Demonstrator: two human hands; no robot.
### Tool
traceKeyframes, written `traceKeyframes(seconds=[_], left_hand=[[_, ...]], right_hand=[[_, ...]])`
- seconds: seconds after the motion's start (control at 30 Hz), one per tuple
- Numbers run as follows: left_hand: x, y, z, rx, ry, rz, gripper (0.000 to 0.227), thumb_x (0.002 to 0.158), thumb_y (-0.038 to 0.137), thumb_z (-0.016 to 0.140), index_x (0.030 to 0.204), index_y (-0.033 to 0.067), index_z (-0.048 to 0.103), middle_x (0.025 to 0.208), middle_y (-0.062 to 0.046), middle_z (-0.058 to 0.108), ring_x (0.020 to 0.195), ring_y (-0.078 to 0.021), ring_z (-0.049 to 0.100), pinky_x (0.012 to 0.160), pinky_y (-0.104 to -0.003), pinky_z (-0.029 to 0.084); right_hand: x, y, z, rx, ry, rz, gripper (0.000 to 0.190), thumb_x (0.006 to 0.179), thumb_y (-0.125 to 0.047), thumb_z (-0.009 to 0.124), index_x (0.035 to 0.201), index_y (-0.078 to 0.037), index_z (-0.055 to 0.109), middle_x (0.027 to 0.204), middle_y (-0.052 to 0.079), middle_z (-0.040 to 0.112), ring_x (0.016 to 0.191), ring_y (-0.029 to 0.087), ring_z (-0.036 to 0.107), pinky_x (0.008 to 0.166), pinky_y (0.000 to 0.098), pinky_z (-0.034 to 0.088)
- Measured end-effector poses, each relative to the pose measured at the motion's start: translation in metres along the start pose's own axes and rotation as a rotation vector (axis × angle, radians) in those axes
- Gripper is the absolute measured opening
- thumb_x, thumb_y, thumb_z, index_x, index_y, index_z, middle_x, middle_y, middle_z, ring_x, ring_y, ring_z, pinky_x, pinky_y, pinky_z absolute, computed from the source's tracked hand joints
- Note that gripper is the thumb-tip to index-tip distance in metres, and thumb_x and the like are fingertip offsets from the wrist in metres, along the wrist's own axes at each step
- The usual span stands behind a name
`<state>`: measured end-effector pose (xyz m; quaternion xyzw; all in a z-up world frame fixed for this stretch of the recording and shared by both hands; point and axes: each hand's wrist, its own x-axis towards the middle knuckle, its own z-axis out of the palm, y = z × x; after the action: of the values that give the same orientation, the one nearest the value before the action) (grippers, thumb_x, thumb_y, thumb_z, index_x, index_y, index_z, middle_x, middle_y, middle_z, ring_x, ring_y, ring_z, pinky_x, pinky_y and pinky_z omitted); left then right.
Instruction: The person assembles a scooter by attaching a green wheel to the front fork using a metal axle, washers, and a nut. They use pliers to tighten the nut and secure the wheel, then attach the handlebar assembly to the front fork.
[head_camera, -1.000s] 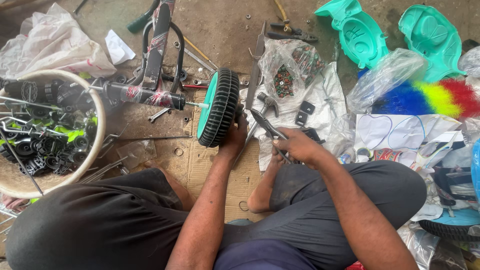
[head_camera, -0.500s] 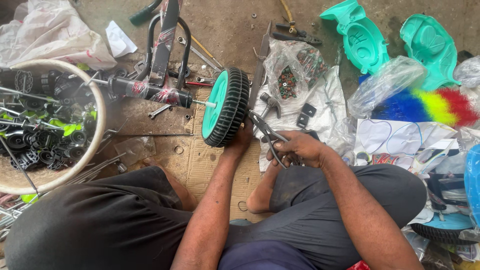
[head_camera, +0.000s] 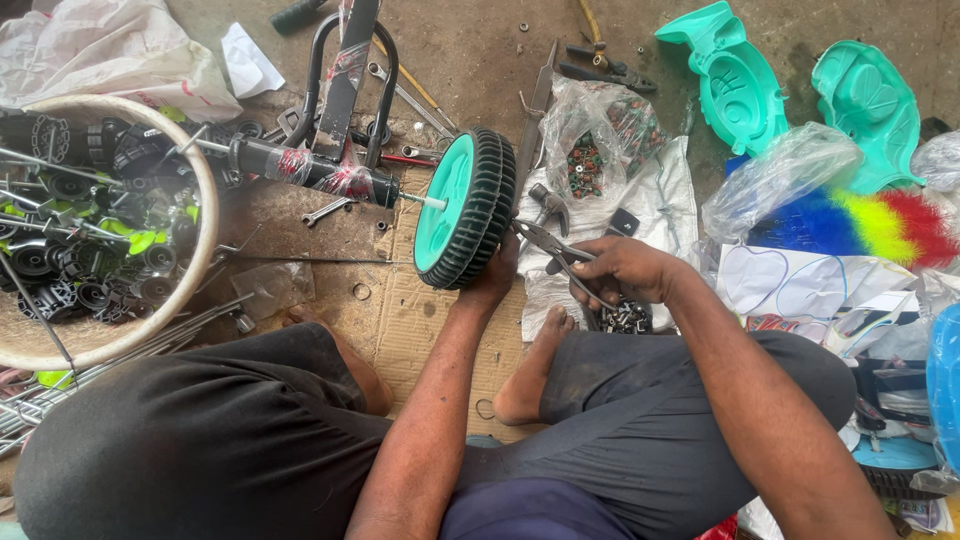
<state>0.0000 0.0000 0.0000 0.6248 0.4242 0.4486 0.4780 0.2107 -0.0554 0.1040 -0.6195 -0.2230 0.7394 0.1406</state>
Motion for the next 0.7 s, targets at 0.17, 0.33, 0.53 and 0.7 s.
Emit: traceKeyframes(seconds=[0.17,0.33,0.53,0.7], left_hand=[[0.002,0.001,-0.002,0.061,-0.043,-0.046,0.022,0.101,0.015,0.056,0.114,0.0052,0.071,0.105,-0.013,0.072,0.100,-0.0270,0.069,0.086,-0.040,0.055],[0.001,-0.002,0.003,-0.036,-0.018,-0.056,0.020,0.102,0.016,0.058,0.113,0.0046,0.070,0.102,-0.012,0.073,0.097,-0.0245,0.070,0.084,-0.039,0.056],[-0.004,-0.012,0.011,0.008,-0.032,-0.128,0.018,0.103,0.018,0.063,0.113,0.0060,0.073,0.101,-0.011,0.074,0.093,-0.0249,0.071,0.083,-0.041,0.055],[-0.001,-0.017,0.013,0.103,0.113,0.117,0.017,0.095,0.014,0.071,0.110,0.0057,0.073,0.101,-0.014,0.072,0.094,-0.0306,0.068,0.083,-0.043,0.053]], right_hand=[[0.002,-0.005,0.005,-0.052,0.046,0.020,0.027,0.100,-0.019,0.058,0.120,0.000,0.056,0.080,0.012,0.070,0.058,0.014,0.063,0.043,0.0255,0.044],[-0.033,-0.009,0.031,-0.033,0.166,-0.040,0.045,0.095,-0.018,0.058,0.137,-0.003,0.055,0.088,0.015,0.073,0.069,0.018,0.073,0.049,0.0281,0.056],[-0.043,-0.007,0.065,-0.003,0.088,-0.049,0.043,0.098,-0.025,0.056,0.135,-0.003,0.056,0.099,0.013,0.074,0.080,0.017,0.073,0.053,0.0286,0.057],[-0.042,-0.017,0.060,-0.006,0.106,-0.039,0.039,0.099,-0.025,0.055,0.129,0.000,0.057,0.100,0.015,0.076,0.081,0.020,0.074,0.055,0.0304,0.057]])
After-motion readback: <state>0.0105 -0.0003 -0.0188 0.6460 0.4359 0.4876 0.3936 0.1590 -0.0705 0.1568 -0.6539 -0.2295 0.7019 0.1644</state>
